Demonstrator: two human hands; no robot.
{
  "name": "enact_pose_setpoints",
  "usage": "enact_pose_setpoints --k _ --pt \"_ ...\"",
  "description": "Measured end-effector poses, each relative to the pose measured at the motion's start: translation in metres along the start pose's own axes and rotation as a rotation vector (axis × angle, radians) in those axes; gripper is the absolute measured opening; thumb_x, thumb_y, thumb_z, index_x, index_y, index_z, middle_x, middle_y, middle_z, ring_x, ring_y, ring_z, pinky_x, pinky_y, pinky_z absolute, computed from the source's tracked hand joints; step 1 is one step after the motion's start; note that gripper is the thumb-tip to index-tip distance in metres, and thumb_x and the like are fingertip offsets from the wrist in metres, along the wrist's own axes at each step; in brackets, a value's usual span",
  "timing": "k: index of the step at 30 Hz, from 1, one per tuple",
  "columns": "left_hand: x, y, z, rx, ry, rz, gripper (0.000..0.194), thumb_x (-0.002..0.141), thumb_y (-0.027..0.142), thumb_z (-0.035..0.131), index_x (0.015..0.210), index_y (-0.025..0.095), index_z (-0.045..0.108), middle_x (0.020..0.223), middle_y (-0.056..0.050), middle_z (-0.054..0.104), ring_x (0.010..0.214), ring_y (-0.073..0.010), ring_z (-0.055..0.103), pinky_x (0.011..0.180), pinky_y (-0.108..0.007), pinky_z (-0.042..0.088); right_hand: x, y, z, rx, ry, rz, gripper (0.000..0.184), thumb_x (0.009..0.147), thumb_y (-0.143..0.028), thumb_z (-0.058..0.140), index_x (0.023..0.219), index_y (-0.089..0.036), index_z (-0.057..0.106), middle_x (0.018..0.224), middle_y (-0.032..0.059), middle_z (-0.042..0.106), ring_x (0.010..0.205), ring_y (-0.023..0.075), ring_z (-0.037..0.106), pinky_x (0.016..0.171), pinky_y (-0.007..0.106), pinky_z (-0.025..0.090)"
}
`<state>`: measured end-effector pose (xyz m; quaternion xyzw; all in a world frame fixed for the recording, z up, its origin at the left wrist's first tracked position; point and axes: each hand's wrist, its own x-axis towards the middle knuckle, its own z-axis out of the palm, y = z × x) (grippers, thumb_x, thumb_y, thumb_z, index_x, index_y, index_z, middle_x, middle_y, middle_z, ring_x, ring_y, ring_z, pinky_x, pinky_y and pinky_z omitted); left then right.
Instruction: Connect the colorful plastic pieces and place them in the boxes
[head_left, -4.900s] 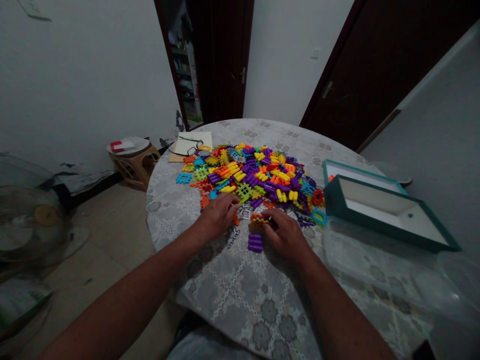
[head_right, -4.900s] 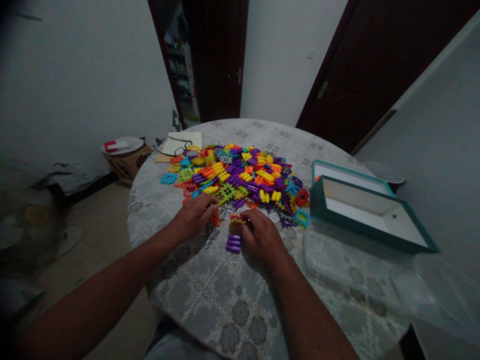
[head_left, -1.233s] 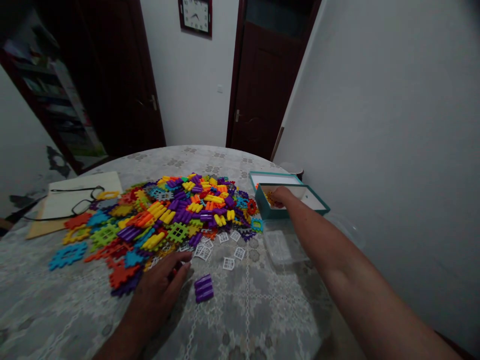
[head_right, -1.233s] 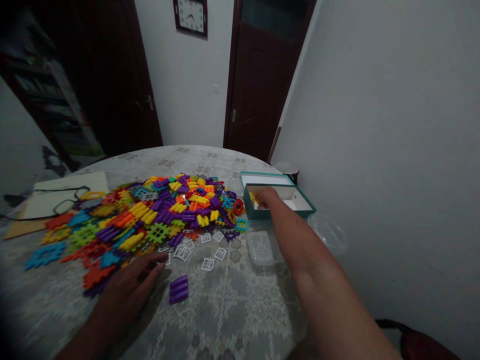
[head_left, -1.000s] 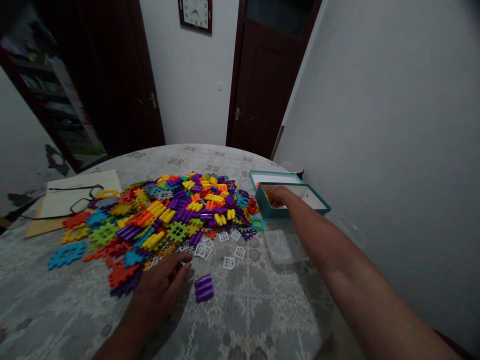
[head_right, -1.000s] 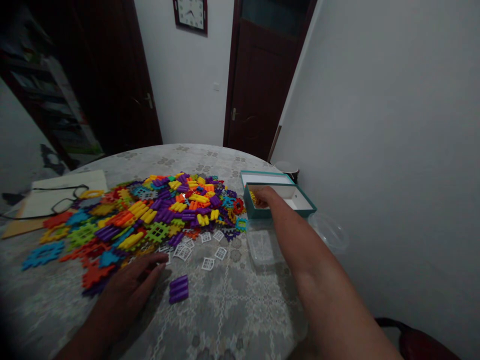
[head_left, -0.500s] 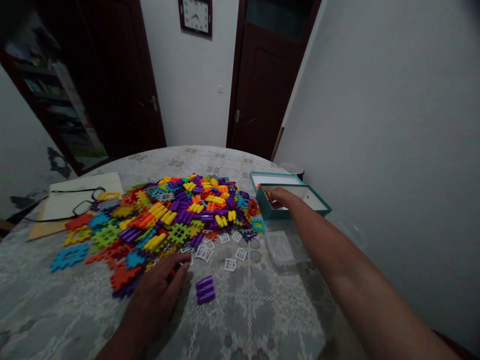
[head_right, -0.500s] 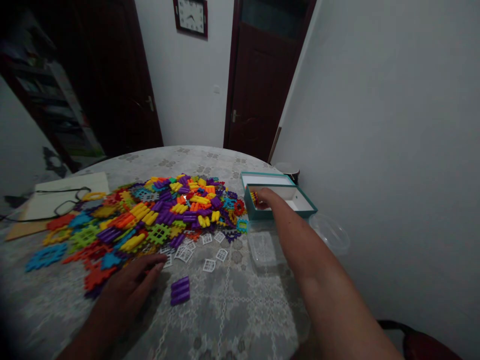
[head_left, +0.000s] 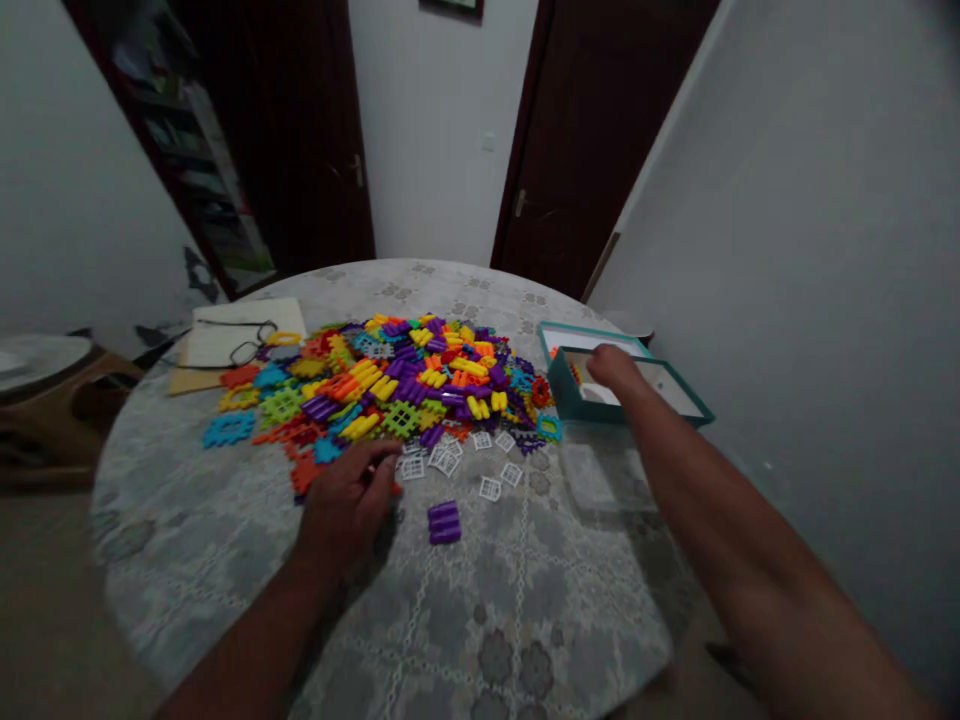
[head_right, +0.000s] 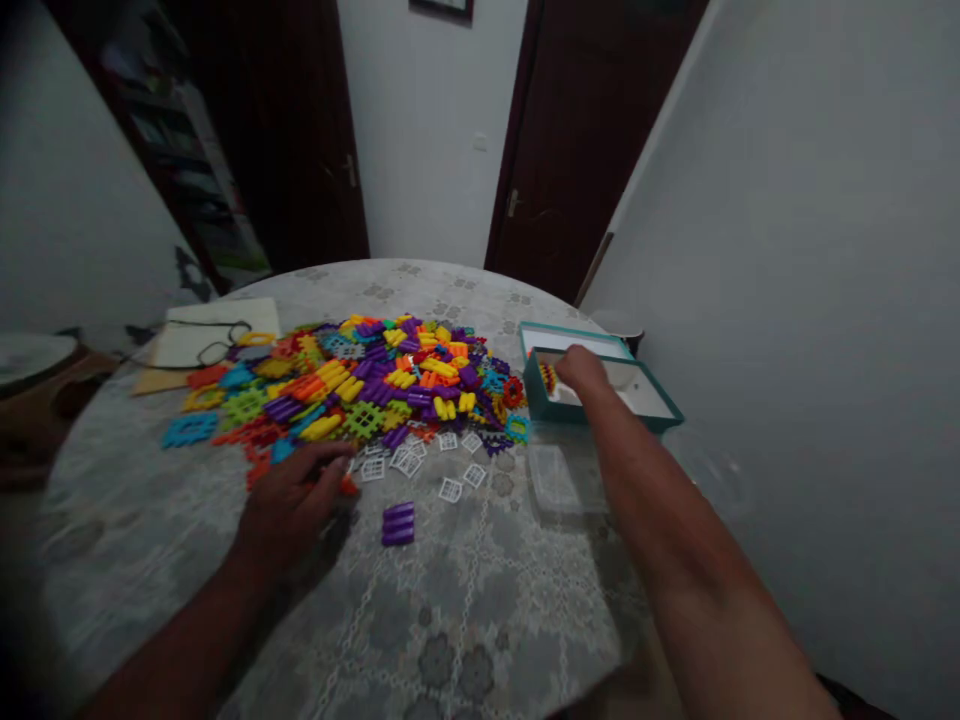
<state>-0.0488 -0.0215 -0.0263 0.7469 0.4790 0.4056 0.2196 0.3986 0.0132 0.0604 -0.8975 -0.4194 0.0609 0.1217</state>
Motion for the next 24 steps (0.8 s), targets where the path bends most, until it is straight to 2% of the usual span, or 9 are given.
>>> enact_pose_setpoints --k 2,3,4,5,8,10,13,18,24 --pt "0.0 0.003 -0.005 -0.007 0.078 -0.069 0.033 0.1 0.043 0.055 0.109 0.021 0.079 0.107 -0.006 0.082 0.098 -0.0246 0.077 0.093 -0.037 0.061 -0.019 -0.005 -0.004 -0.006 0.12 -0.113 0.04 0.101 -0.02 0.053 0.135 -0.008 0.071 0.14 0.0246 0.07 0.131 0.0311 0.067 0.105 0.034 0.05" --pt "0.001 0.004 -0.008 -0.01 0.112 -0.098 0.032 0.1 0.042 0.056 0.11 0.021 0.078 0.107 -0.006 0.082 0.096 -0.0237 0.077 0.093 -0.036 0.061 -0.033 -0.009 -0.004 0.037 0.229 -0.244 0.041 0.101 -0.022 0.052 0.135 -0.01 0.072 0.137 0.0222 0.073 0.127 0.0316 0.068 0.105 0.037 0.051" --pt "0.001 0.004 -0.011 -0.016 0.154 -0.122 0.031 0.1 0.041 0.057 0.111 0.02 0.078 0.107 -0.005 0.082 0.095 -0.0229 0.076 0.093 -0.036 0.061 -0.05 -0.013 -0.003 0.097 0.28 -0.363 0.039 0.101 -0.026 0.053 0.132 -0.013 0.075 0.131 0.0188 0.076 0.12 0.0311 0.071 0.104 0.039 0.052" --pt "0.001 0.004 -0.015 -0.021 0.158 -0.142 0.031 0.1 0.041 0.057 0.113 0.02 0.077 0.108 -0.005 0.081 0.095 -0.0223 0.076 0.092 -0.035 0.06 -0.071 -0.018 0.0 0.155 0.258 -0.456 0.037 0.102 -0.03 0.055 0.128 -0.018 0.076 0.124 0.0153 0.078 0.111 0.0296 0.073 0.101 0.039 0.054" --pt "-0.003 0.003 -0.031 0.044 0.133 -0.13 0.031 0.102 0.039 0.057 0.116 0.02 0.076 0.111 -0.006 0.08 0.097 -0.0223 0.074 0.093 -0.036 0.06 -0.142 -0.034 0.02 0.254 0.005 -0.682 0.027 0.101 -0.034 0.06 0.12 -0.024 0.077 0.111 0.0091 0.08 0.096 0.0251 0.073 0.089 0.036 0.056" --pt "-0.009 0.0 -0.043 0.141 0.068 -0.061 0.031 0.103 0.038 0.056 0.116 0.019 0.076 0.113 -0.008 0.079 0.099 -0.0235 0.073 0.097 -0.039 0.059 -0.184 -0.045 0.041 0.287 -0.192 -0.835 0.024 0.101 -0.031 0.064 0.121 -0.025 0.076 0.113 0.0081 0.079 0.092 0.0226 0.073 0.085 0.033 0.056" --pt "-0.025 -0.009 -0.058 0.257 -0.069 0.011 0.03 0.104 0.039 0.056 0.12 0.019 0.073 0.119 -0.011 0.077 0.108 -0.0262 0.072 0.106 -0.043 0.057 -0.225 -0.06 0.077 0.307 -0.296 -0.946 0.029 0.099 -0.027 0.069 0.128 -0.025 0.072 0.124 0.0105 0.075 0.1 0.025 0.072 0.089 0.036 0.056" --pt "-0.06 -0.019 -0.063 0.395 -0.222 0.028 0.047 0.099 0.049 0.068 0.136 0.021 0.065 0.139 -0.015 0.071 0.129 -0.0339 0.065 0.114 -0.053 0.052 -0.244 -0.067 0.117 0.288 -0.342 -0.985 0.03 0.095 -0.021 0.074 0.125 -0.027 0.072 0.12 0.0117 0.07 0.103 0.0285 0.069 0.09 0.038 0.055" --pt "-0.076 -0.009 -0.039 0.566 -0.232 -0.019 0.065 0.086 0.047 0.086 0.143 0.027 0.062 0.149 -0.017 0.062 0.128 -0.0395 0.062 0.109 -0.055 0.054 -0.243 -0.056 0.119 0.403 -0.384 -0.968 0.038 0.093 -0.02 0.074 0.129 -0.029 0.067 0.12 0.0087 0.065 0.105 0.0263 0.067 0.093 0.038 0.053"
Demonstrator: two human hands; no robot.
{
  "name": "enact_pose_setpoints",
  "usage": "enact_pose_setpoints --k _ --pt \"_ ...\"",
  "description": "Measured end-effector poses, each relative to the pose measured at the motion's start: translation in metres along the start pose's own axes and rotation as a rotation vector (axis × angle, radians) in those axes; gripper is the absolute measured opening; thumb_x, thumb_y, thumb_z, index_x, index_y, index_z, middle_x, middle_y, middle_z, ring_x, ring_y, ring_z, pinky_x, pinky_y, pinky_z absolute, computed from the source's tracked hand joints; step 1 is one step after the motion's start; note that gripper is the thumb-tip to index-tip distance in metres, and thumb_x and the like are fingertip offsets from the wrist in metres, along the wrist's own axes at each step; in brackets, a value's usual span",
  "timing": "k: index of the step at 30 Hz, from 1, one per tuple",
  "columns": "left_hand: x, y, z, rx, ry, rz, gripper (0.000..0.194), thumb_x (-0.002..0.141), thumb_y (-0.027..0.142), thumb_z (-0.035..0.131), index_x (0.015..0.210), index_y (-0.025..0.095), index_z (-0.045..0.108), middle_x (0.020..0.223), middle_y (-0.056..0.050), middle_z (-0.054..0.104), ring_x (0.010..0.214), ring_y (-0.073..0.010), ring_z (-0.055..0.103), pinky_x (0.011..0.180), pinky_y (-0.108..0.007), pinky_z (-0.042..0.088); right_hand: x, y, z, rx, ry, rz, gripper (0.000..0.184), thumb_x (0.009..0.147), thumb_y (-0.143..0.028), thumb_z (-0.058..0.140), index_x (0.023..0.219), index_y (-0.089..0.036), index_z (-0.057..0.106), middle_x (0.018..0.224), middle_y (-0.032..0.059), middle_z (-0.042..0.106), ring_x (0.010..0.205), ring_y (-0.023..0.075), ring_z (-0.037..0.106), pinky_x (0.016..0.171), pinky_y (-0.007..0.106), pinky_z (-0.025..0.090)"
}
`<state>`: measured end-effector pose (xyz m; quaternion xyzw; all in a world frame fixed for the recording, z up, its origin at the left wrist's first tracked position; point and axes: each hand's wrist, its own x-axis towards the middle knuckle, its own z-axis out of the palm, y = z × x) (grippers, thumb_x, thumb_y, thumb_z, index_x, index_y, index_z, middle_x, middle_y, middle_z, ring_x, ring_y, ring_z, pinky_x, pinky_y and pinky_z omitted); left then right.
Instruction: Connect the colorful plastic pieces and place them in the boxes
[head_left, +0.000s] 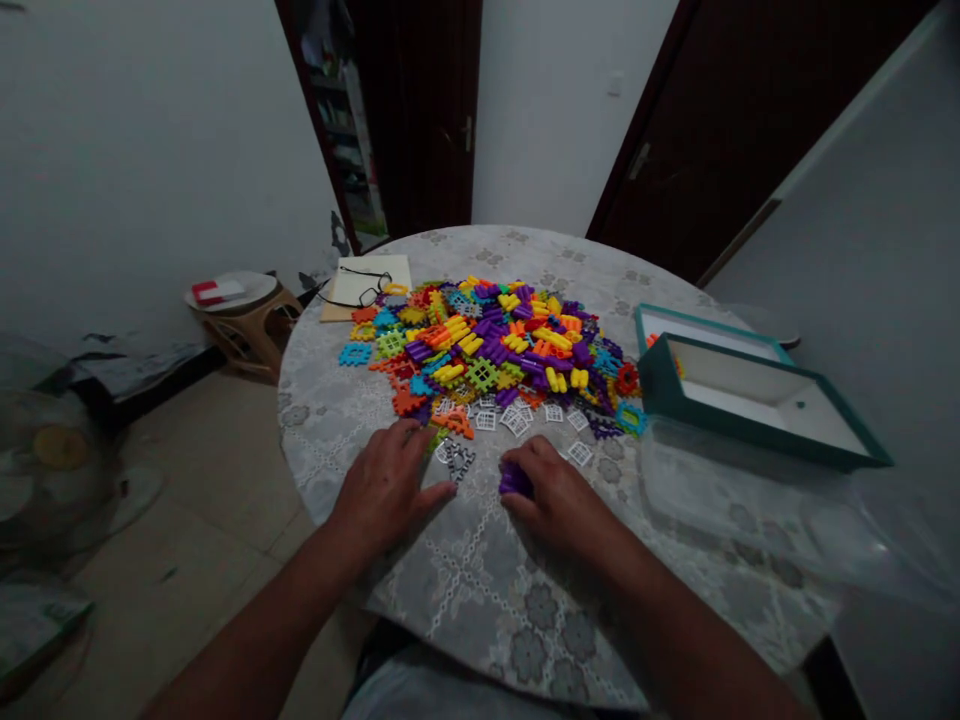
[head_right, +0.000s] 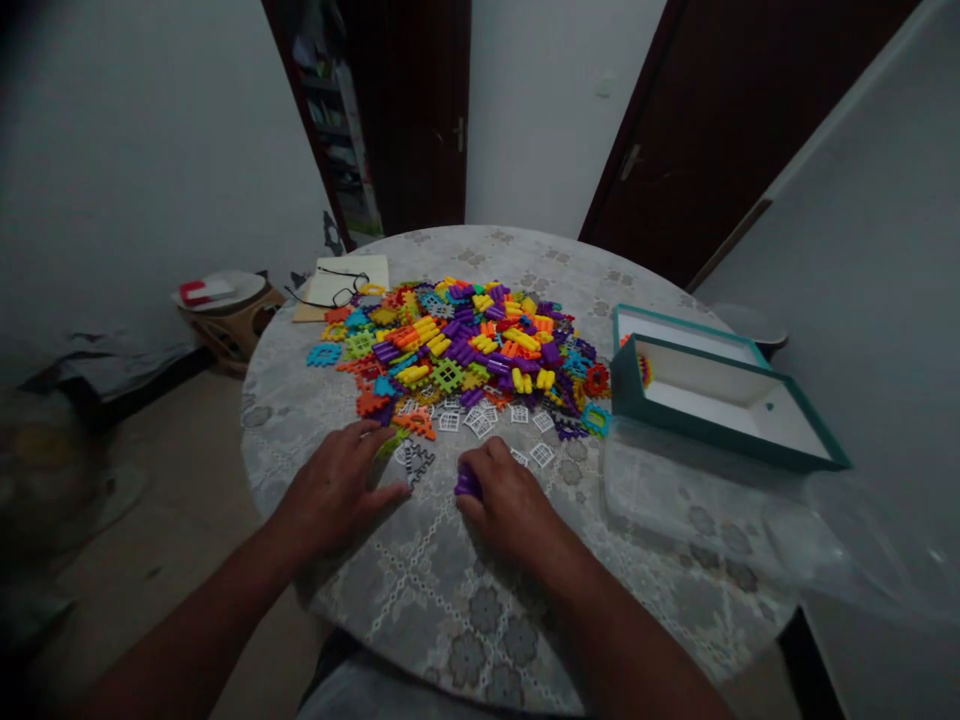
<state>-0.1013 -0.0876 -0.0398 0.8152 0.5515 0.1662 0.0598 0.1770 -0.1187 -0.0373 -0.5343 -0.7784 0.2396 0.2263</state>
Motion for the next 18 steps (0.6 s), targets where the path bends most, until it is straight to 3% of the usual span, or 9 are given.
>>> enact_pose_setpoints --k 3,7,12,15,18 --pt "0.007 0.015 0.006 -0.022 -0.023 0.065 0.062 0.085 0.043 0.087 0.139 0.026 0.063 0.145 -0.016 0.064 0.125 -0.0389 0.063 0.107 -0.054 0.055 0.001 0.0 -0.003 0.039 0.036 0.022 0.032 0.092 -0.018 0.071 0.122 -0.027 0.064 0.117 0.0064 0.067 0.105 0.0249 0.066 0.092 0.037 0.051" --pt "0.024 0.03 0.015 -0.098 -0.067 0.174 0.046 0.092 0.031 0.08 0.135 0.025 0.065 0.141 -0.015 0.066 0.127 -0.0366 0.063 0.107 -0.053 0.056 0.009 0.004 0.001 0.055 0.114 0.06 0.012 0.092 -0.02 0.066 0.1 -0.025 0.059 0.099 0.0028 0.068 0.093 0.0225 0.064 0.082 0.033 0.047" --pt "0.041 0.037 0.027 -0.254 -0.055 0.298 0.035 0.097 0.02 0.068 0.132 0.022 0.067 0.136 -0.015 0.068 0.127 -0.0316 0.067 0.107 -0.051 0.059 0.013 0.011 0.005 0.055 0.26 0.063 0.004 0.095 -0.028 0.06 0.096 -0.025 0.058 0.091 0.0028 0.069 0.085 0.0225 0.065 0.077 0.032 0.047" --pt "0.043 0.03 0.027 -0.328 0.023 0.34 0.032 0.102 0.021 0.063 0.134 0.023 0.067 0.14 -0.016 0.066 0.13 -0.0293 0.067 0.11 -0.048 0.059 0.012 0.016 0.005 0.046 0.28 0.106 0.007 0.095 -0.032 0.058 0.098 -0.026 0.058 0.086 0.0023 0.069 0.078 0.0236 0.066 0.072 0.033 0.047" --pt "0.044 0.008 0.017 -0.262 0.184 0.235 0.029 0.104 0.022 0.059 0.131 0.022 0.068 0.14 -0.016 0.066 0.133 -0.0305 0.064 0.115 -0.05 0.055 0.011 0.02 0.008 0.024 0.275 0.135 0.01 0.096 -0.034 0.056 0.103 -0.027 0.059 0.086 0.0033 0.072 0.078 0.0259 0.07 0.071 0.034 0.049"
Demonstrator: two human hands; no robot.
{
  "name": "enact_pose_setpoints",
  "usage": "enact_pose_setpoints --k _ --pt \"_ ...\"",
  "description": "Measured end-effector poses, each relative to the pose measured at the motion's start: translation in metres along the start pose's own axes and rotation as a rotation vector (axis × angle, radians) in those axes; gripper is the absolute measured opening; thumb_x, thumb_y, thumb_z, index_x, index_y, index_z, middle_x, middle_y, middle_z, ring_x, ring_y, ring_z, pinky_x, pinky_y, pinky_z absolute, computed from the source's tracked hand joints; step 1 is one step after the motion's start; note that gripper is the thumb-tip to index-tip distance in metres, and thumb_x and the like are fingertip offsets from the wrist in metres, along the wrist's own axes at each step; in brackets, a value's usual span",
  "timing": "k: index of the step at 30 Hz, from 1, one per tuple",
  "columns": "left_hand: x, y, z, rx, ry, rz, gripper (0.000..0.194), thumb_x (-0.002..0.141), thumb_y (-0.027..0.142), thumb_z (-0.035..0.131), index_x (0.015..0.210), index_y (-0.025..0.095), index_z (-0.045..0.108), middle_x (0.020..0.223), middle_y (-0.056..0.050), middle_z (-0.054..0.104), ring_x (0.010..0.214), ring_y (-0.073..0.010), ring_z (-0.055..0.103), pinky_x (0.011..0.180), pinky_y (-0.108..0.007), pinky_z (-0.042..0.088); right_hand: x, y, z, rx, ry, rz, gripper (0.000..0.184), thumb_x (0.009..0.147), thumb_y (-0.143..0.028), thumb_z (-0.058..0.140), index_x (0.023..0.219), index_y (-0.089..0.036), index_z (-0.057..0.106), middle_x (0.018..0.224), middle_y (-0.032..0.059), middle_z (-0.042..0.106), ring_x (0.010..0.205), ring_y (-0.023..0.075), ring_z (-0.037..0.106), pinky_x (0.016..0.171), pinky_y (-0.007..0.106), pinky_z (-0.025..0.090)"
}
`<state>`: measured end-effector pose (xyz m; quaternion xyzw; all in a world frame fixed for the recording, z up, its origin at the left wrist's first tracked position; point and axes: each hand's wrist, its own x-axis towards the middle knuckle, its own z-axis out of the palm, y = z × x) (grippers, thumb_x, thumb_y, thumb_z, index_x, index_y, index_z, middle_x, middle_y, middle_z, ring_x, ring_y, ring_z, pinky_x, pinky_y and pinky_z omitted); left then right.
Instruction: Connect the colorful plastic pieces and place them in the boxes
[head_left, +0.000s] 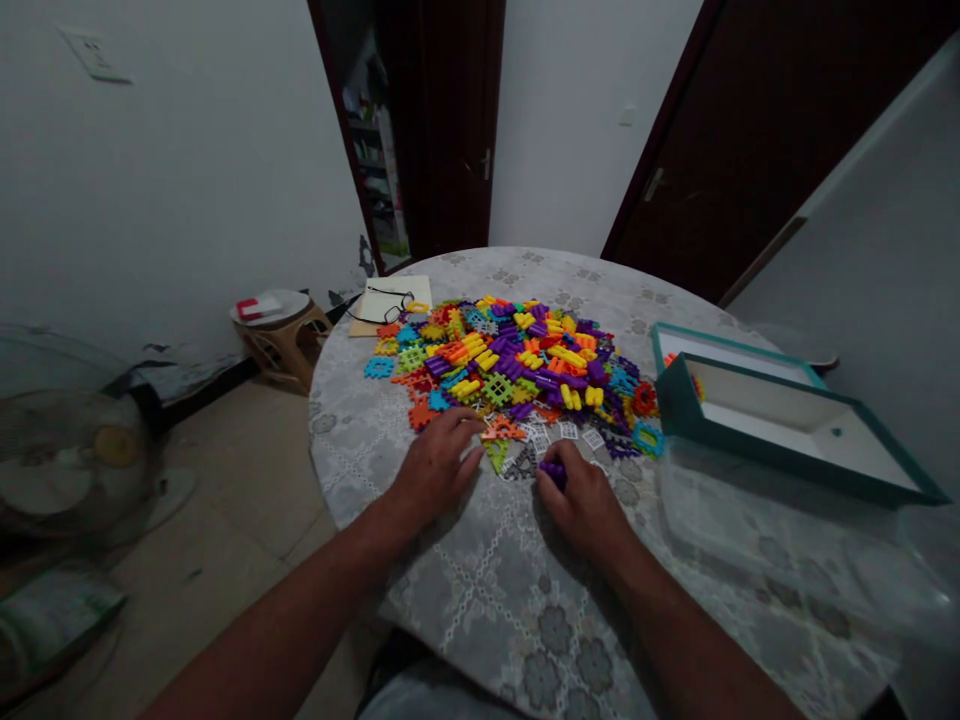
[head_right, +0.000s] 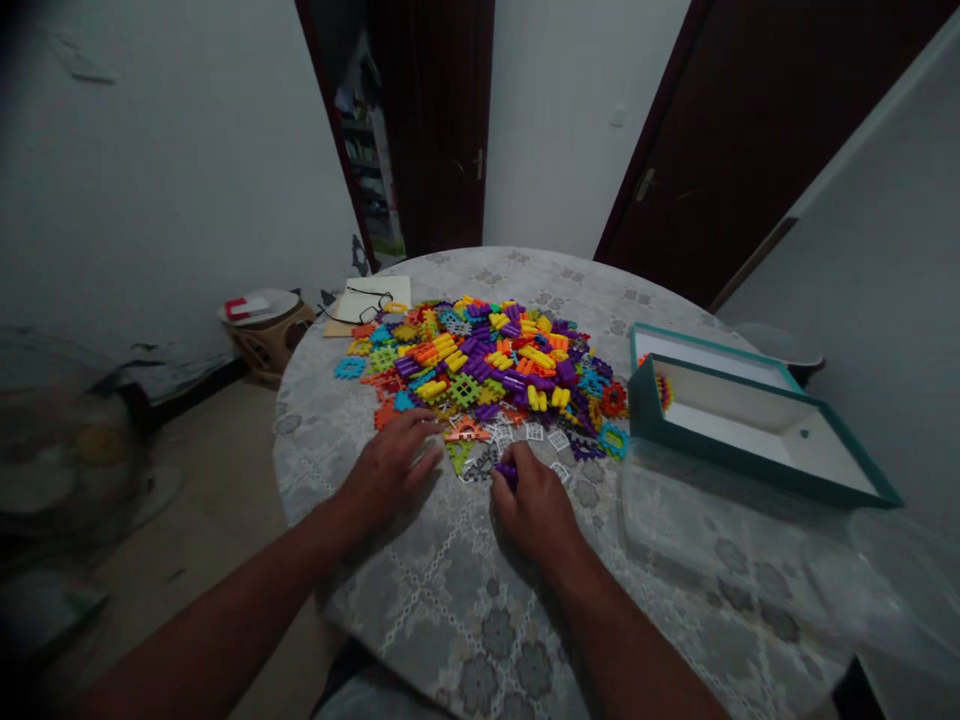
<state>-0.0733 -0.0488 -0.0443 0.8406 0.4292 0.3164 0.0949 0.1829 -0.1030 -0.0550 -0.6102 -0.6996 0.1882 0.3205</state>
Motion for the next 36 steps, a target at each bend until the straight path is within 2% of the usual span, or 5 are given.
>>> enact_pose_setpoints --k 3,10,23,28,36 --pt "0.002 -0.028 -0.018 0.207 0.077 -0.18 0.039 0.1 0.029 0.067 0.138 0.019 0.065 0.146 -0.02 0.062 0.138 -0.0375 0.058 0.118 -0.057 0.05 -0.001 0.001 0.003 0.004 -0.01 -0.023 0.023 0.096 -0.03 0.055 0.117 -0.025 0.063 0.096 0.0066 0.076 0.085 0.0277 0.074 0.078 0.037 0.054" --pt "0.017 -0.038 -0.013 0.315 -0.164 -0.27 0.081 0.086 0.049 0.086 0.154 0.018 0.055 0.144 -0.022 0.063 0.128 -0.0409 0.061 0.109 -0.056 0.053 0.0 0.002 0.007 0.04 -0.015 -0.116 0.029 0.097 -0.024 0.055 0.122 -0.024 0.069 0.118 0.0108 0.078 0.11 0.03 0.075 0.099 0.045 0.058" --pt "0.065 0.037 0.028 0.244 -0.202 -0.054 0.061 0.096 0.062 0.075 0.136 0.017 0.064 0.133 -0.019 0.066 0.121 -0.0352 0.066 0.103 -0.047 0.057 0.004 0.016 0.009 -0.048 0.077 -0.151 0.027 0.102 -0.019 0.055 0.123 -0.019 0.071 0.116 0.0122 0.073 0.109 0.0278 0.07 0.098 0.042 0.057" --pt "0.085 0.04 0.018 0.223 -0.167 -0.069 0.027 0.106 0.041 0.068 0.123 0.02 0.068 0.12 -0.011 0.073 0.114 -0.0283 0.07 0.097 -0.039 0.058 0.011 0.025 0.0 -0.067 0.211 -0.14 0.027 0.101 -0.018 0.054 0.121 -0.018 0.072 0.116 0.0141 0.073 0.109 0.0287 0.07 0.099 0.043 0.057" --pt "0.101 0.038 0.032 0.239 -0.26 0.101 0.026 0.103 0.021 0.064 0.128 0.02 0.071 0.122 -0.011 0.074 0.117 -0.0287 0.069 0.096 -0.04 0.058 0.021 0.041 -0.003 -0.098 0.282 -0.052 0.034 0.1 -0.02 0.055 0.129 -0.017 0.073 0.13 0.0172 0.075 0.122 0.0311 0.071 0.11 0.049 0.056"
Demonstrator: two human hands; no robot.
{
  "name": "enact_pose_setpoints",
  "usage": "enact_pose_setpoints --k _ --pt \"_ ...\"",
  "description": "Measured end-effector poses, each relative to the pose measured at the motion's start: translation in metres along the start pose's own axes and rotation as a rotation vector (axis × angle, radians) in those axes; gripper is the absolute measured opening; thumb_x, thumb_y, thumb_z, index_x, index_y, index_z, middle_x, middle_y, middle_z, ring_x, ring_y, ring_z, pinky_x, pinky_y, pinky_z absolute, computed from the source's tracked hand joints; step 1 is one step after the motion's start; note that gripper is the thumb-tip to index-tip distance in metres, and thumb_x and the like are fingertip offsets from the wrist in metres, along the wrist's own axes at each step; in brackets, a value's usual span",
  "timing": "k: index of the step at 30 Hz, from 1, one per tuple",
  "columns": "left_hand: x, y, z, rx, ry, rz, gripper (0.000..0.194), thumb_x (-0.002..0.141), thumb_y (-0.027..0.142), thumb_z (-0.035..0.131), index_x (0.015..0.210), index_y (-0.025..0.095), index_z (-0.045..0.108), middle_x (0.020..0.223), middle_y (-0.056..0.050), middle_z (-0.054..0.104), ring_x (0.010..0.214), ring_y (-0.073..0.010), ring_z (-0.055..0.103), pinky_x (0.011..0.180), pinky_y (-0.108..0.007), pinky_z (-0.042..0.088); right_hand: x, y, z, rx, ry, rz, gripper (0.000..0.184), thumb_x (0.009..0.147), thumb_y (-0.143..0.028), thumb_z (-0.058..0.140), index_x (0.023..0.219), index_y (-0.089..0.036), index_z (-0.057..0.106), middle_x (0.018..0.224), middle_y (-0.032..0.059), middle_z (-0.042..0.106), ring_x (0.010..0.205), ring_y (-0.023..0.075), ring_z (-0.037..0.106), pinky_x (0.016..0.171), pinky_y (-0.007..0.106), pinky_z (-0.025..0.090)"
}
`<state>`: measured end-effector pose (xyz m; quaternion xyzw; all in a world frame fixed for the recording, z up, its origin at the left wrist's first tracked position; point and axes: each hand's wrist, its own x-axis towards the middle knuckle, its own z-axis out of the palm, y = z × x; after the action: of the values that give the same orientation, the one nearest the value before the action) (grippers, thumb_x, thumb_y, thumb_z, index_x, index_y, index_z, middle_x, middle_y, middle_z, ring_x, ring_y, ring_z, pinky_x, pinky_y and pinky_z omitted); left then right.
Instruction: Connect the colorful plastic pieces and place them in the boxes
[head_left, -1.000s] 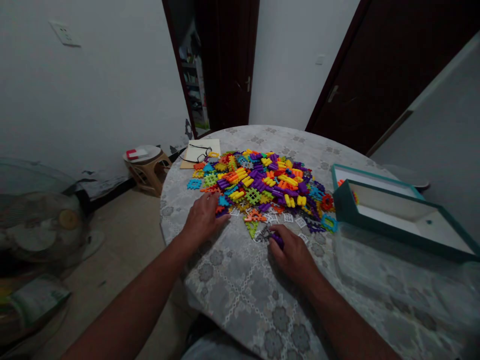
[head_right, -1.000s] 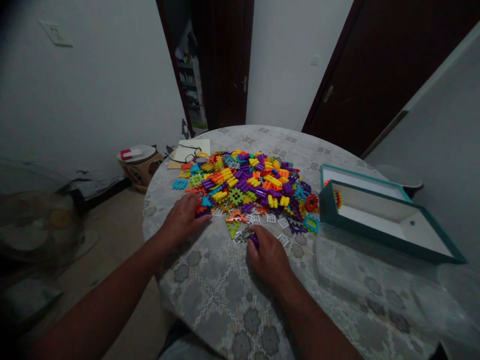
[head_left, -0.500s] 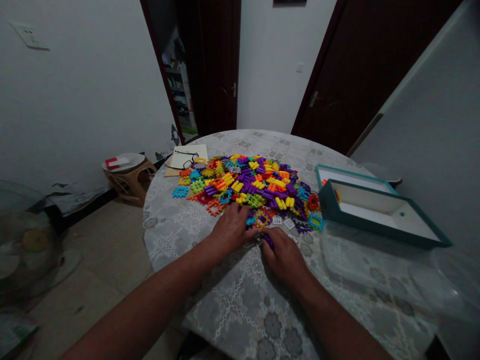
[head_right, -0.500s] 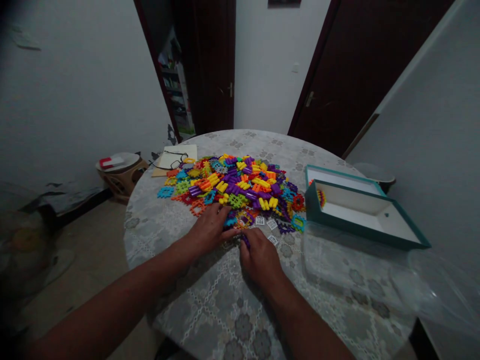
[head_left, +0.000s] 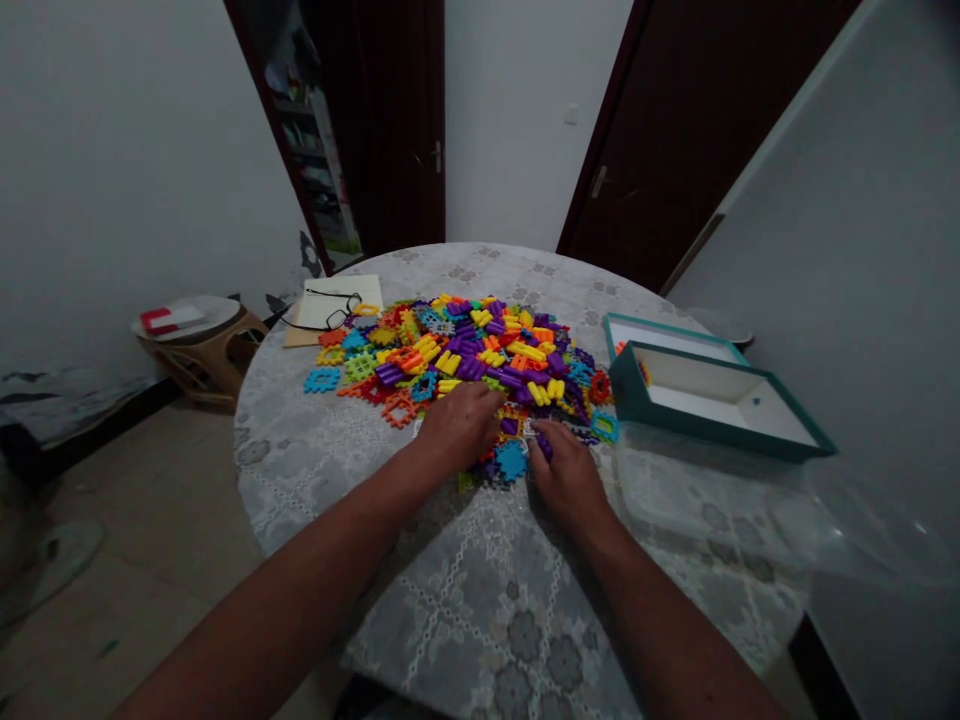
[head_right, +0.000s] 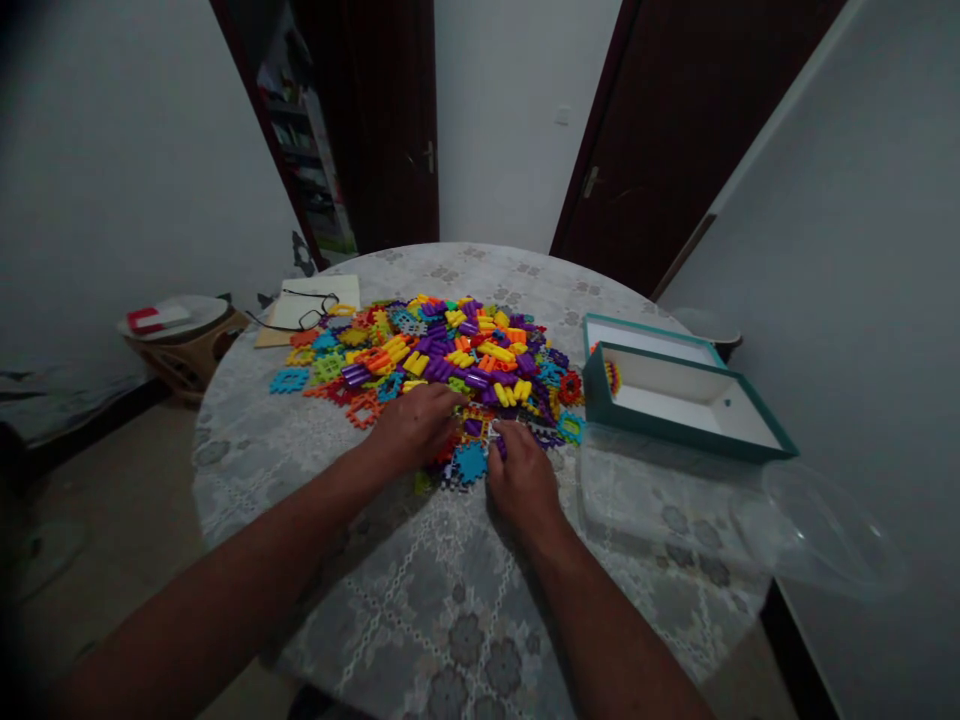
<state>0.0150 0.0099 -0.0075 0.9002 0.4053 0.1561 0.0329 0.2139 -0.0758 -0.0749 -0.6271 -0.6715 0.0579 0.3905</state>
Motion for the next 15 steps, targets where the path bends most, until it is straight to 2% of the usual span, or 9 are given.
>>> enact_pose_setpoints --k 4,7,11,13,15 --pt "0.0 0.005 0.012 0.06 -0.071 0.06 0.023 0.102 0.018 0.061 0.121 0.02 0.073 0.115 -0.011 0.075 0.109 -0.031 0.069 0.093 -0.043 0.058 -0.001 0.0 0.001 0.053 -0.12 -0.029 0.037 0.1 -0.021 0.056 0.133 -0.019 0.073 0.129 0.014 0.078 0.119 0.0293 0.074 0.109 0.046 0.058" --pt "-0.004 0.001 0.017 -0.021 -0.036 0.076 0.032 0.1 0.017 0.063 0.13 0.021 0.07 0.124 -0.012 0.074 0.117 -0.0308 0.067 0.103 -0.045 0.056 -0.001 -0.005 -0.002 0.131 -0.139 -0.062 0.036 0.1 -0.022 0.057 0.131 -0.02 0.074 0.13 0.0128 0.078 0.12 0.0278 0.075 0.108 0.043 0.059" --pt "-0.009 -0.007 0.02 -0.157 0.011 0.115 0.047 0.092 0.012 0.066 0.138 0.024 0.067 0.13 -0.012 0.069 0.121 -0.0294 0.065 0.103 -0.044 0.056 0.0 -0.011 -0.006 0.234 -0.162 -0.135 0.034 0.101 -0.021 0.059 0.132 -0.022 0.074 0.13 0.0108 0.079 0.121 0.0251 0.076 0.109 0.041 0.059" --pt "-0.012 -0.008 0.019 -0.182 0.031 0.13 0.043 0.089 0.01 0.065 0.129 0.022 0.071 0.127 -0.013 0.067 0.117 -0.0294 0.065 0.101 -0.044 0.057 -0.001 -0.015 -0.006 0.272 -0.188 -0.185 0.034 0.101 -0.02 0.06 0.132 -0.023 0.074 0.13 0.0095 0.079 0.122 0.0241 0.075 0.11 0.04 0.058" --pt "-0.014 -0.009 0.018 -0.174 0.076 0.107 0.03 0.088 0.009 0.062 0.115 0.019 0.074 0.12 -0.013 0.066 0.11 -0.029 0.064 0.097 -0.043 0.058 -0.001 -0.017 -0.006 0.288 -0.192 -0.196 0.034 0.101 -0.02 0.06 0.132 -0.024 0.074 0.13 0.0087 0.079 0.121 0.0234 0.075 0.11 0.039 0.058"
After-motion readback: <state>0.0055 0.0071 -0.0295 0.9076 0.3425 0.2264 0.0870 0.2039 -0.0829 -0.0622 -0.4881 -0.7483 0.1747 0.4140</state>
